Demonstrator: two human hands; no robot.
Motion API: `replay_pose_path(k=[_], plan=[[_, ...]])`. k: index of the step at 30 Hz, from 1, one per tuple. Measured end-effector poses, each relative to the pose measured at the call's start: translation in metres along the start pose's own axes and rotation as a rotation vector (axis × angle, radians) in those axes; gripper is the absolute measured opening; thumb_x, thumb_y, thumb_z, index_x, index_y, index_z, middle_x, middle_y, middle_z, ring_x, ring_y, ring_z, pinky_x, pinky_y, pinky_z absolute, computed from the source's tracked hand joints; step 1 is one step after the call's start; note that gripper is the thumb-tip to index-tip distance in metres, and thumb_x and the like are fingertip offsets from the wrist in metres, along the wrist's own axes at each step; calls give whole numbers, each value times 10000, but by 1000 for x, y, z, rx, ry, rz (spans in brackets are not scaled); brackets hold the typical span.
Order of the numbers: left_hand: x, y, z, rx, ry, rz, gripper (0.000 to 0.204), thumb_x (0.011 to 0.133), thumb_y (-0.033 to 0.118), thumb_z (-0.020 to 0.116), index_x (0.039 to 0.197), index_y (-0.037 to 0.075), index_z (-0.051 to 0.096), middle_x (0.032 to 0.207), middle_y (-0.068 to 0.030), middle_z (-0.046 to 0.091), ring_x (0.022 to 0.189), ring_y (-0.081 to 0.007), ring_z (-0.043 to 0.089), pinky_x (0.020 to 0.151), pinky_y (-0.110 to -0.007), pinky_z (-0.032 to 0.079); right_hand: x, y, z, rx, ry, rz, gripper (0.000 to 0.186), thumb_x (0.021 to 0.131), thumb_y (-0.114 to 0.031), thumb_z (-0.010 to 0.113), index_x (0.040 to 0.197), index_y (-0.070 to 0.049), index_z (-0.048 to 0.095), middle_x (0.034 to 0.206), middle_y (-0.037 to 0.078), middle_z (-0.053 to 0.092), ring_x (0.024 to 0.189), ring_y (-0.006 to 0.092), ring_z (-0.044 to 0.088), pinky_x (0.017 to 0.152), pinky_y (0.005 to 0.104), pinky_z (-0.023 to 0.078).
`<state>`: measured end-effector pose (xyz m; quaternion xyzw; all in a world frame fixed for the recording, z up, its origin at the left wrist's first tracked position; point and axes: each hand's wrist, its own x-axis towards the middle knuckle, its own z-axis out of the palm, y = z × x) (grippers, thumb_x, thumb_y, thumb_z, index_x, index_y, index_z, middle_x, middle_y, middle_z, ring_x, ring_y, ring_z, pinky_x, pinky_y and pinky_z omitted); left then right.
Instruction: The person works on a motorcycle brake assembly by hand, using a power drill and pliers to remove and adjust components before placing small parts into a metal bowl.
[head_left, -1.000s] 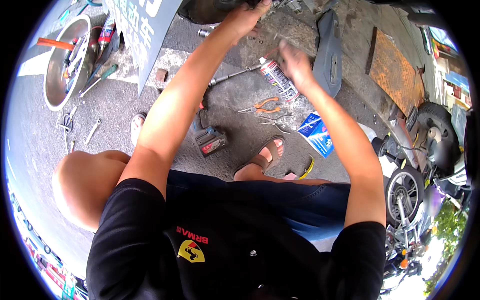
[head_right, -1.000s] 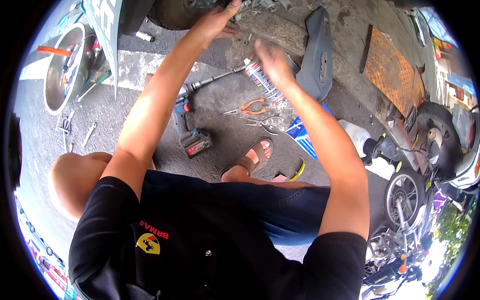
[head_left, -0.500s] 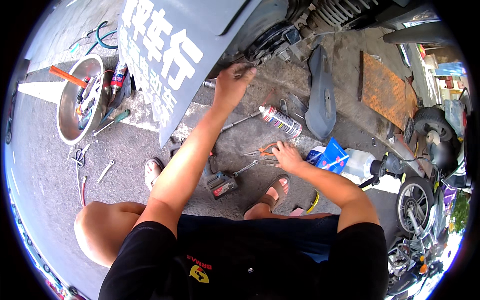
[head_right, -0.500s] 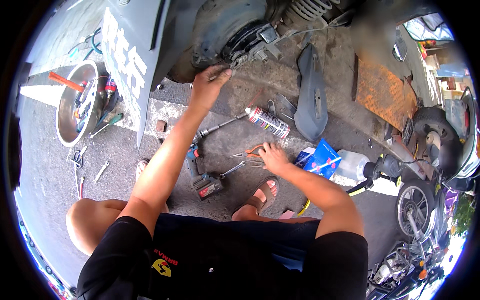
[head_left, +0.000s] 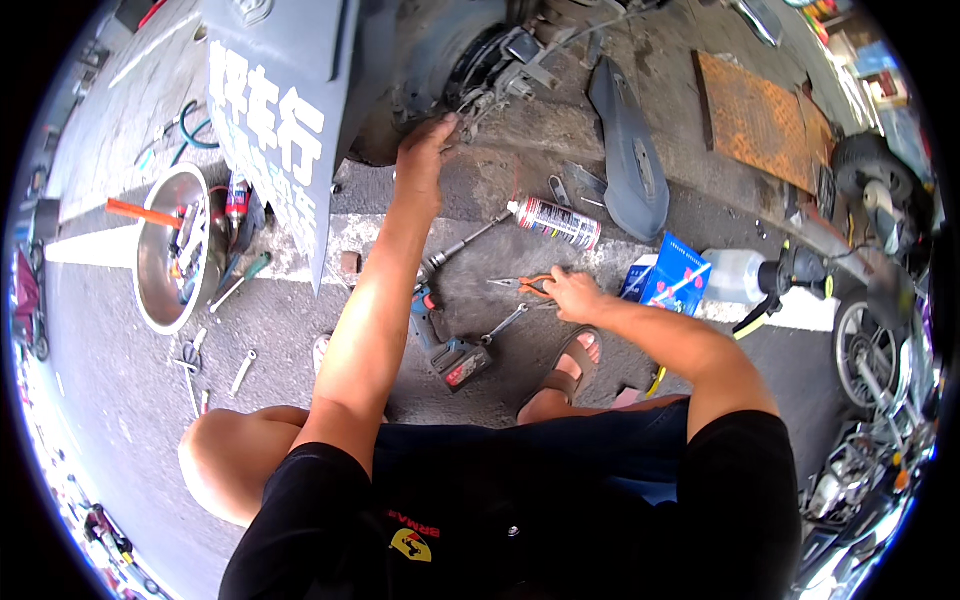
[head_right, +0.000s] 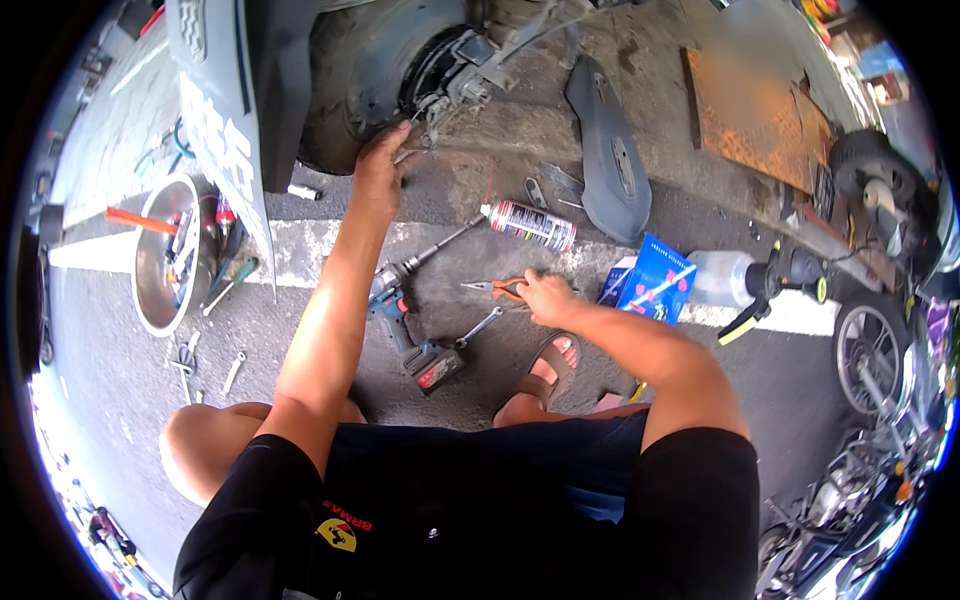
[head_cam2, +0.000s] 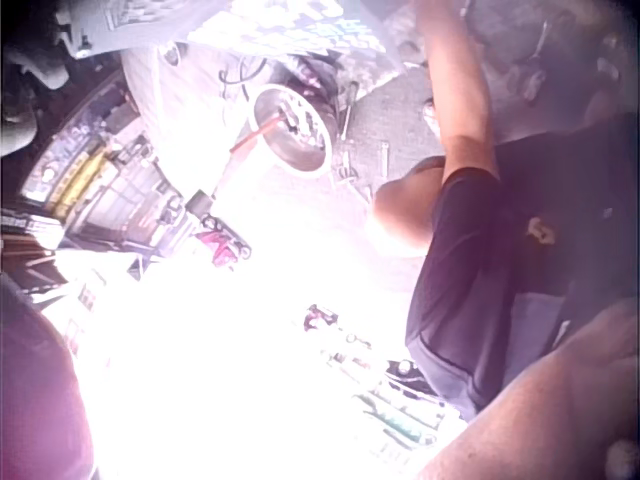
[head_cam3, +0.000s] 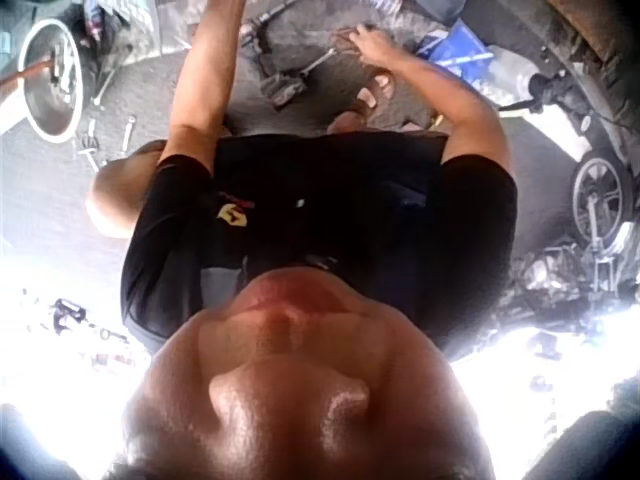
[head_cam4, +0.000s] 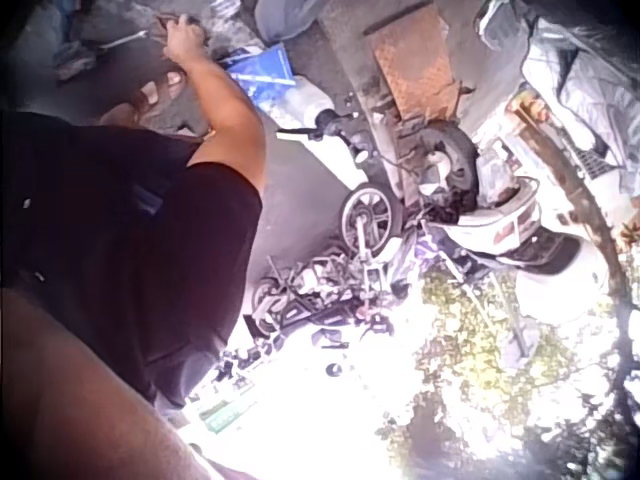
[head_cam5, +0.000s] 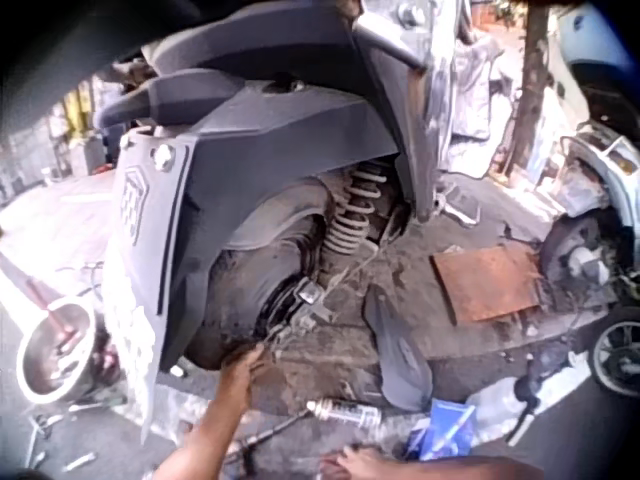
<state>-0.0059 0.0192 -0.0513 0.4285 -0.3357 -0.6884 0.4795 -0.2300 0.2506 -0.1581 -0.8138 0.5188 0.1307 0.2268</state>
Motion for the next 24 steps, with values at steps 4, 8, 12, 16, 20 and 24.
replay_pose_path(k=[4,8,12,16,20,24], plan=[[17,-4,-7,123,-15,51,219,880,163,622,1062,40,632,1041,-57,654,994,-169,600,865,-335,455,9,-2,-16,-17,-101,-16,342,656,-186,728,947,-55,605,1015,188,558,861,338,652,745,435,534],[13,-11,5,76,45,-38,211,857,113,671,1038,13,630,1040,-71,652,977,-191,615,854,-351,492,11,1,-19,4,-154,-8,327,673,-175,692,967,-50,622,1049,199,569,890,335,650,772,425,526],[19,-26,5,176,28,86,209,863,94,671,1041,-7,632,1018,-78,650,920,-168,619,823,-339,518,12,9,-1,94,-162,51,326,709,-183,666,998,-36,638,1077,188,588,953,341,636,812,431,516],[8,-40,8,347,137,375,233,890,104,646,1066,-48,631,964,-62,651,850,-117,603,757,-270,526,6,16,-5,170,-53,47,301,761,-188,669,1013,-53,576,1042,159,583,955,349,623,815,448,509],[3,-29,10,480,82,573,183,895,106,619,965,-59,654,849,-27,656,780,-91,567,716,-241,466,2,20,9,156,150,67,342,769,-169,679,1046,-57,513,1009,154,564,992,351,597,805,465,493],[6,-14,-9,723,167,636,265,884,209,619,980,-35,653,836,-119,676,769,-198,615,743,-322,482,19,21,9,299,14,85,426,779,-168,674,1125,-59,450,1026,180,558,1012,377,576,827,491,469]])
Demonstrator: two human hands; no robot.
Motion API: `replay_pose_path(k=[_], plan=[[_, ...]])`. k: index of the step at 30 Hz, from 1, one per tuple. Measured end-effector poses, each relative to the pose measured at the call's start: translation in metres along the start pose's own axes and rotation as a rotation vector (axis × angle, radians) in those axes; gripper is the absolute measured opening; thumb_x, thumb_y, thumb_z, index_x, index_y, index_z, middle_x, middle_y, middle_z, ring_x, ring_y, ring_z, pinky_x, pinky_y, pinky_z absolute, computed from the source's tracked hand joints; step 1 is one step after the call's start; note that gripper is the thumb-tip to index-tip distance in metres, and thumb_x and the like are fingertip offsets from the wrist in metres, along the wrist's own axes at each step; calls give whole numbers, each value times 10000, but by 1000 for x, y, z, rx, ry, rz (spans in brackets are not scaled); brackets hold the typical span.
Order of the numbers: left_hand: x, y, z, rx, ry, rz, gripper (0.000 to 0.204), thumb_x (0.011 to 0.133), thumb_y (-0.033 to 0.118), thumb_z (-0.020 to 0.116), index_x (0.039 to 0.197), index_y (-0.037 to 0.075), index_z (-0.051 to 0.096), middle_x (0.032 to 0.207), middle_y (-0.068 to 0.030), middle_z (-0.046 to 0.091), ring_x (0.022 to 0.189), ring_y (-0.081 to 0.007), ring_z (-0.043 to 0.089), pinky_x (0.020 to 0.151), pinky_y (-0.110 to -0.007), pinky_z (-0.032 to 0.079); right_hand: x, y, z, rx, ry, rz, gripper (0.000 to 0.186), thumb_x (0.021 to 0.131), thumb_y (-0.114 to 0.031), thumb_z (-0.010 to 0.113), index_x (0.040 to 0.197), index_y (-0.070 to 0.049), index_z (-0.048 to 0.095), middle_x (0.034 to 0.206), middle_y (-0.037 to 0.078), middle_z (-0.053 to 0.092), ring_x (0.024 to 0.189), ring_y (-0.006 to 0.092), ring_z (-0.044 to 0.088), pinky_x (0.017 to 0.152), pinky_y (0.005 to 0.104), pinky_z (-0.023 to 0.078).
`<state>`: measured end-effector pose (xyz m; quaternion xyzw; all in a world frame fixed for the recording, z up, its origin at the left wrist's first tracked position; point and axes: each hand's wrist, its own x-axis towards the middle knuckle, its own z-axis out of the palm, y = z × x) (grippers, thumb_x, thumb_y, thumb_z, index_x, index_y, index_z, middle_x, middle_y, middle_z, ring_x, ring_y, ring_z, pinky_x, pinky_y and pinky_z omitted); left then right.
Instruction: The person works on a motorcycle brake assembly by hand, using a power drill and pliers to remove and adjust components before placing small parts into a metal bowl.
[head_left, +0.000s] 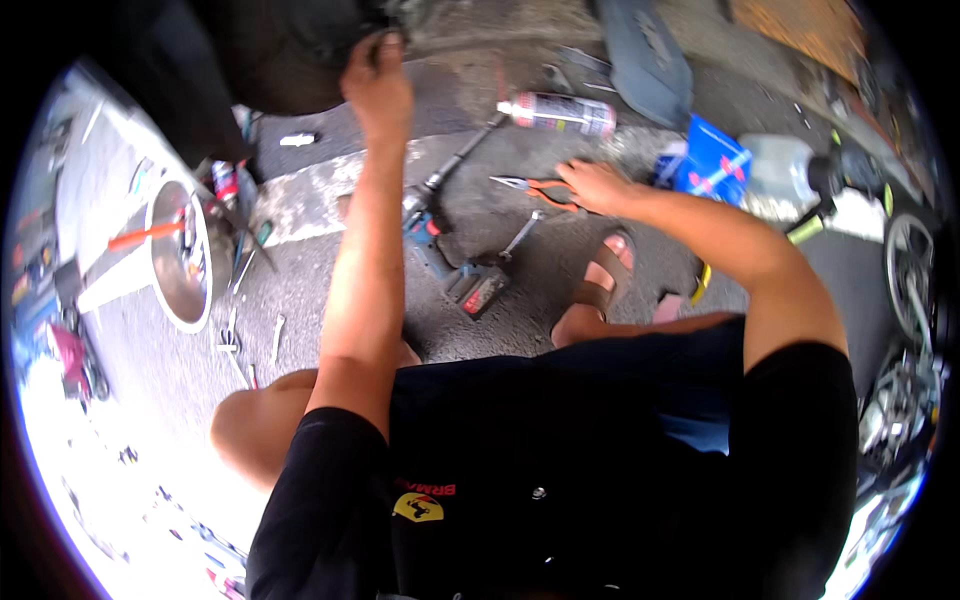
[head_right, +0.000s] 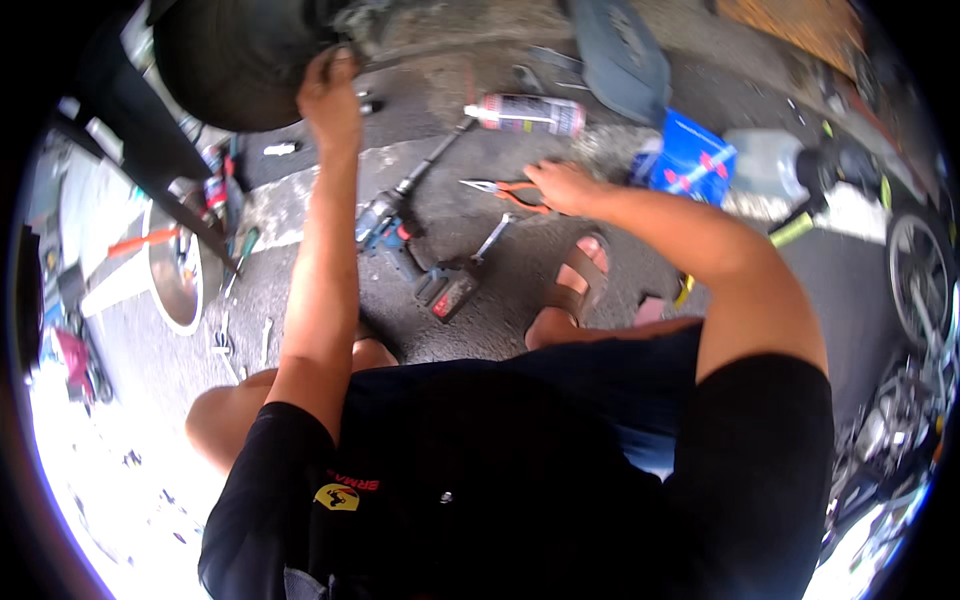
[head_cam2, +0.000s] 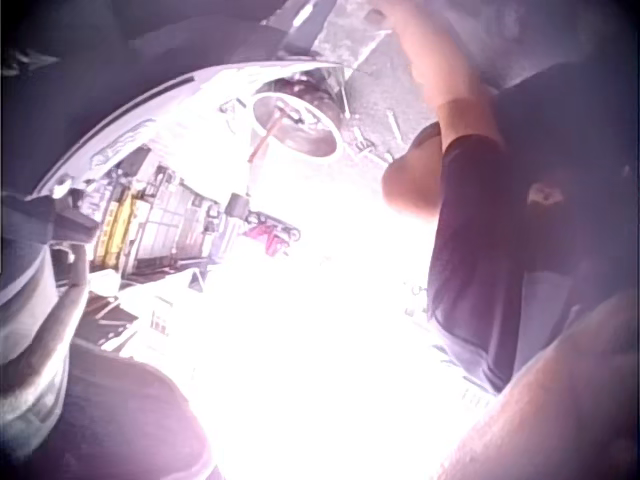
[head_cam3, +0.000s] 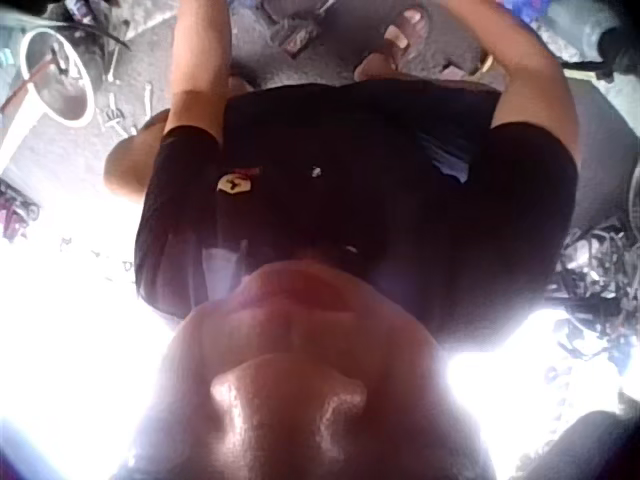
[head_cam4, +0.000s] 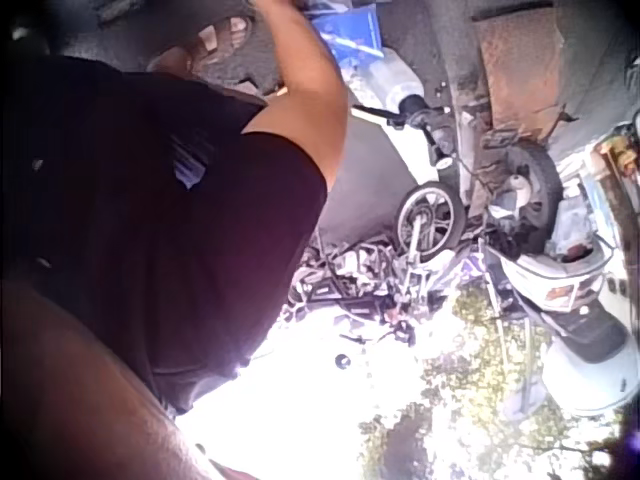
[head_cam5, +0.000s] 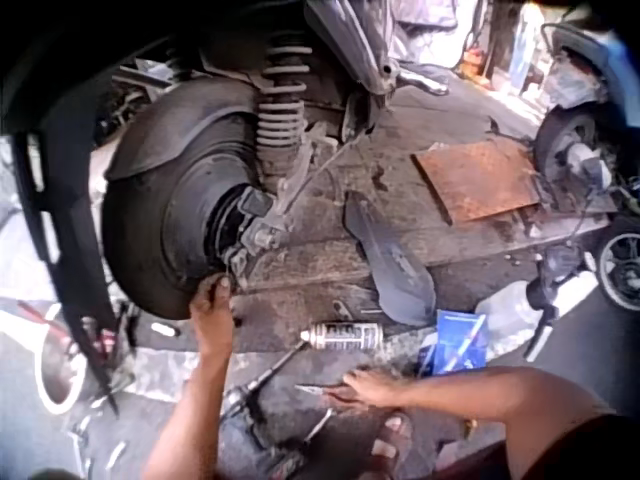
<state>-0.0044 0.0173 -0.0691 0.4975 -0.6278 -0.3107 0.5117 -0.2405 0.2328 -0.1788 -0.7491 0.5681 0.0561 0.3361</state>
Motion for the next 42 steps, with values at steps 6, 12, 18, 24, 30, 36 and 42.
replay_pose_path(k=[6,12,18,24,30,36,42], plan=[[-6,11,27,-50,121,2,254,850,201,662,949,-33,671,824,-122,689,769,-194,625,755,-332,487,0,-6,-2,-52,10,87,361,784,-152,635,1092,-61,470,1042,186,589,972,384,603,805,501,474],[-5,3,22,78,147,166,275,846,262,680,961,14,654,758,-52,638,638,-169,593,605,-310,481,-1,-12,0,-130,-7,10,371,799,-189,621,1098,-44,456,1007,211,591,955,415,591,803,508,473],[-8,39,16,16,23,30,139,813,89,638,923,6,657,765,-124,645,683,-215,615,650,-332,482,11,-16,-13,63,-55,146,346,798,-273,606,1035,-28,542,895,218,646,869,406,635,756,489,495],[-8,43,21,154,90,226,115,790,55,615,897,24,642,839,-161,645,777,-328,629,717,-373,490,24,-35,-69,279,-296,-157,430,886,-436,574,995,-29,663,837,162,624,814,308,611,744,419,462],[-18,38,11,151,158,244,162,774,104,665,921,37,663,890,-165,652,818,-323,631,748,-401,490,6,-24,-168,854,-245,6,471,911,-394,579,1161,4,599,997,56,605,963,157,536,845,317,411],[-6,31,27,302,171,290,148,733,117,677,874,72,675,851,-138,632,854,-329,597,759,-429,468,12,1,-173,1623,-58,-112,403,947,-210,541,1250,54,507,1226,162,583,1162,245,554,1003,367,426],[-10,25,17,310,235,287,96,758,81,684,854,78,693,819,-96,624,814,-292,582,726,-385,459,55,17,-166,1765,-162,-286,326,943,-180,546,1179,46,552,1152,142,612,1043,243,609,959,361,463]])
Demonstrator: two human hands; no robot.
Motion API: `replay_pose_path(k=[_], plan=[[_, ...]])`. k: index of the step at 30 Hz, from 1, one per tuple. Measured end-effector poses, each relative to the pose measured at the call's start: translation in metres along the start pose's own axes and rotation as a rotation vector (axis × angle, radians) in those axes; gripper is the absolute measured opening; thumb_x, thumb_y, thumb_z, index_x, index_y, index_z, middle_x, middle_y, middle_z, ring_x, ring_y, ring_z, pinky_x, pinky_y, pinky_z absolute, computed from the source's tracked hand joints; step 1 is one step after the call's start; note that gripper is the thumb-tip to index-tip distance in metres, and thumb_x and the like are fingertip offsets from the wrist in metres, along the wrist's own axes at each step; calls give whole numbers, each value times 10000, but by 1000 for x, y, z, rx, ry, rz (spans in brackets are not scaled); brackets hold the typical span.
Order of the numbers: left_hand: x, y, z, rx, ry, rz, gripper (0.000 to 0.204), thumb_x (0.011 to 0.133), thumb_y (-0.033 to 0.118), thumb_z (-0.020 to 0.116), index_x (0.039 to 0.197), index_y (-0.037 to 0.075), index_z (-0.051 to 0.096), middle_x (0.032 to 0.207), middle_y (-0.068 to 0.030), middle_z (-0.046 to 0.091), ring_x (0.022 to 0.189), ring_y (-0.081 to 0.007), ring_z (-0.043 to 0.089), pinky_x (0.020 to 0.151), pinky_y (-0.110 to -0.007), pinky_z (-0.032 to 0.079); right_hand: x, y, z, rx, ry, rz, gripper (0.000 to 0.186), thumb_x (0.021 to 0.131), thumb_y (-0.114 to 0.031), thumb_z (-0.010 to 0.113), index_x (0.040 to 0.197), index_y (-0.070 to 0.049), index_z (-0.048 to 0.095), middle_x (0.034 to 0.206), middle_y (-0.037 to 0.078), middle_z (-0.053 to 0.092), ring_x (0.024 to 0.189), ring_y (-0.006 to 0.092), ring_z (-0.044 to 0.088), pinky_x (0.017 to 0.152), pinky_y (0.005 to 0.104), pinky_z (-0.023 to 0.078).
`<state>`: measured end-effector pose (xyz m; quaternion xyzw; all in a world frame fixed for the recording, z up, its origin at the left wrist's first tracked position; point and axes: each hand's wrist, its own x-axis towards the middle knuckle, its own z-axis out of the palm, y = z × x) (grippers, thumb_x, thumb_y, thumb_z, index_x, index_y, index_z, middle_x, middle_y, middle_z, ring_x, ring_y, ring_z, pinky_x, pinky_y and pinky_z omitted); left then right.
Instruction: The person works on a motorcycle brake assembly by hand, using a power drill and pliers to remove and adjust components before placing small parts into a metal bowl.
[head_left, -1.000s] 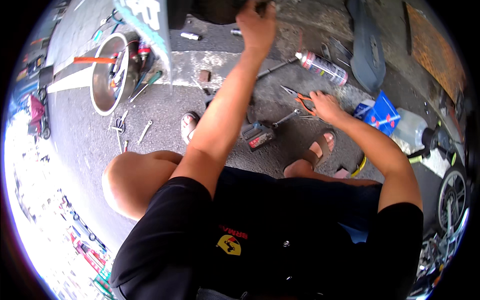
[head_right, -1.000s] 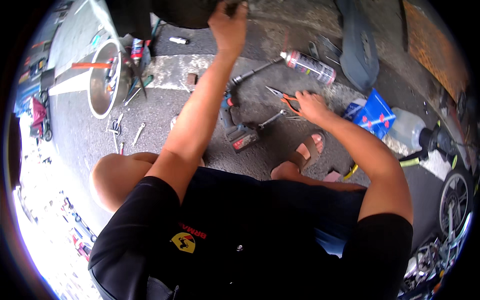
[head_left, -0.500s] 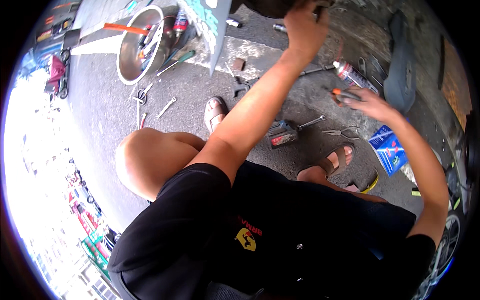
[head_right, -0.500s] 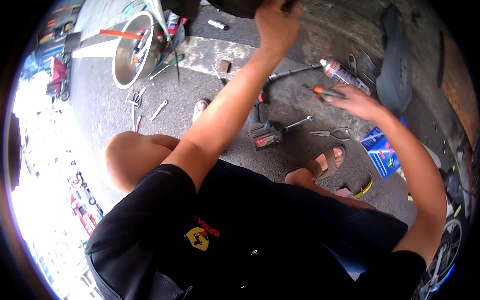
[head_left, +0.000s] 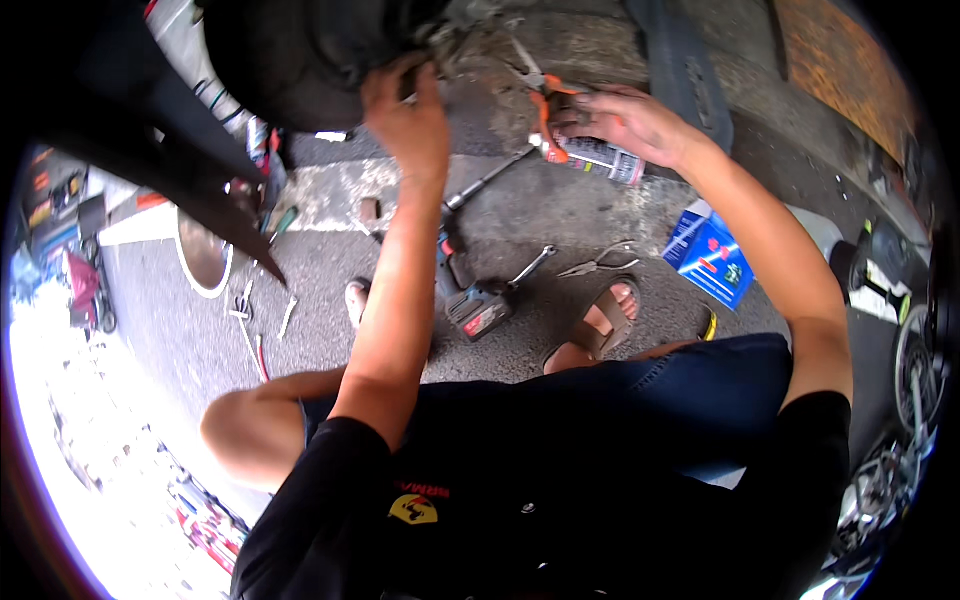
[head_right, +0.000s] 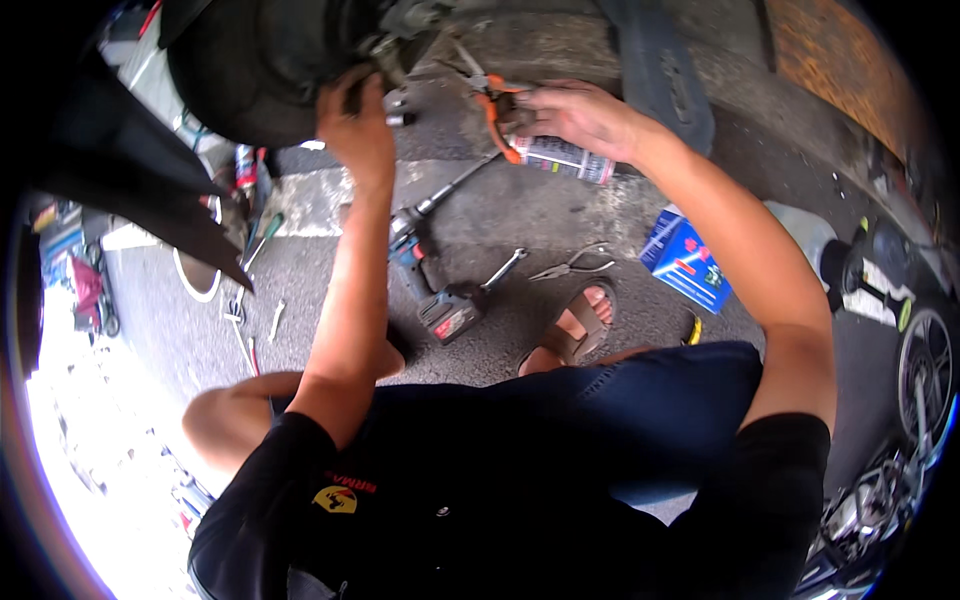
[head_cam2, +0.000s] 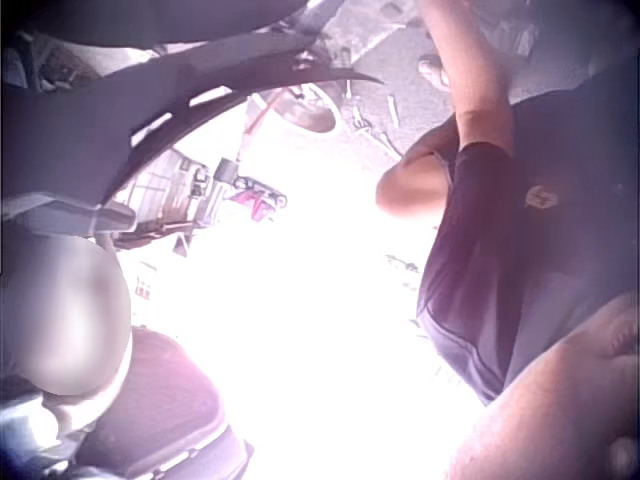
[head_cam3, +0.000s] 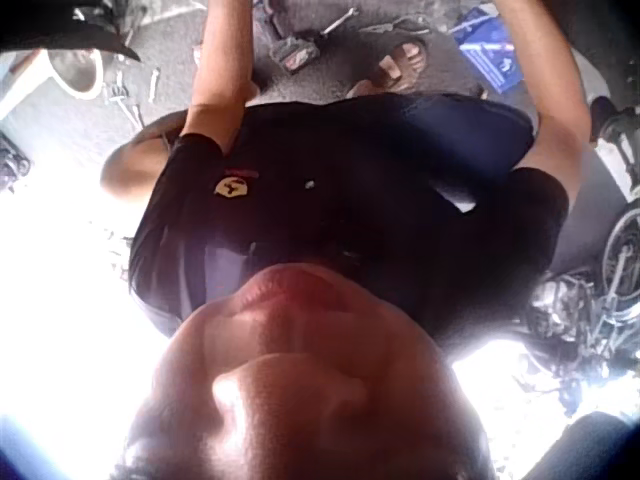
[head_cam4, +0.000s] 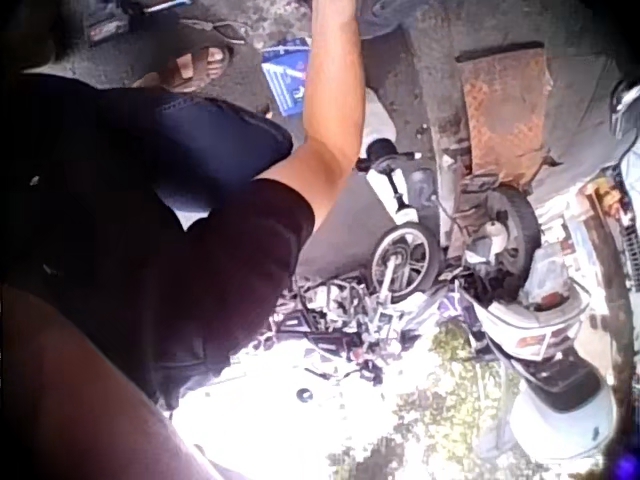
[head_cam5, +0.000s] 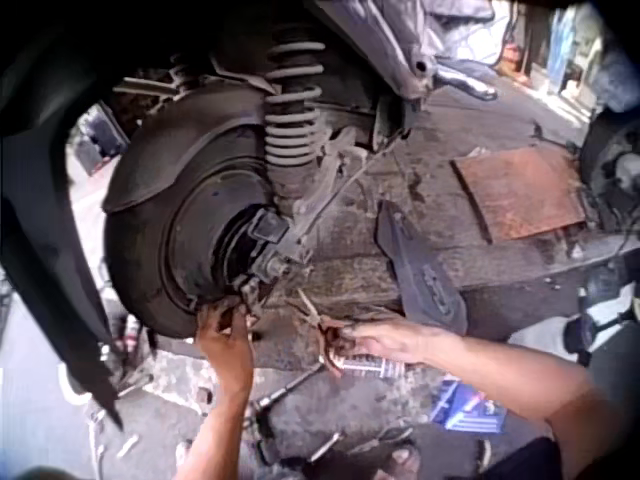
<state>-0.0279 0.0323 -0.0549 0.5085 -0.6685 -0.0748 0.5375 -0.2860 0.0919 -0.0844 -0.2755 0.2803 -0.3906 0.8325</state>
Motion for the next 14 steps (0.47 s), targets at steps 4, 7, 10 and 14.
replay_pose_path(k=[4,7,10,14], plan=[[-6,8,16,-115,5,-110,121,773,30,674,892,14,688,854,-105,665,796,-260,638,737,-338,487,-13,-13,-13,-15,79,17,327,954,-171,526,1196,49,538,1158,146,598,1039,255,604,962,366,463],[-14,19,22,-168,29,-213,107,802,-1,652,901,-27,681,855,-95,684,772,-186,644,725,-294,496,-13,-9,-28,-62,122,49,332,950,-176,528,1200,41,535,1131,144,601,1009,242,610,931,354,471],[-13,25,21,-223,69,-277,98,814,-27,637,898,-54,679,859,-95,687,779,-141,629,721,-267,494,-6,-4,-35,-165,130,18,338,941,-197,537,1198,22,540,1074,118,621,948,192,623,865,313,482],[-11,19,23,-139,68,-274,136,815,-5,638,934,-34,700,890,-131,692,846,-180,654,791,-285,501,2,-9,-28,-336,153,98,580,887,-239,644,1374,-16,422,1288,77,548,1050,193,601,942,286,457]])
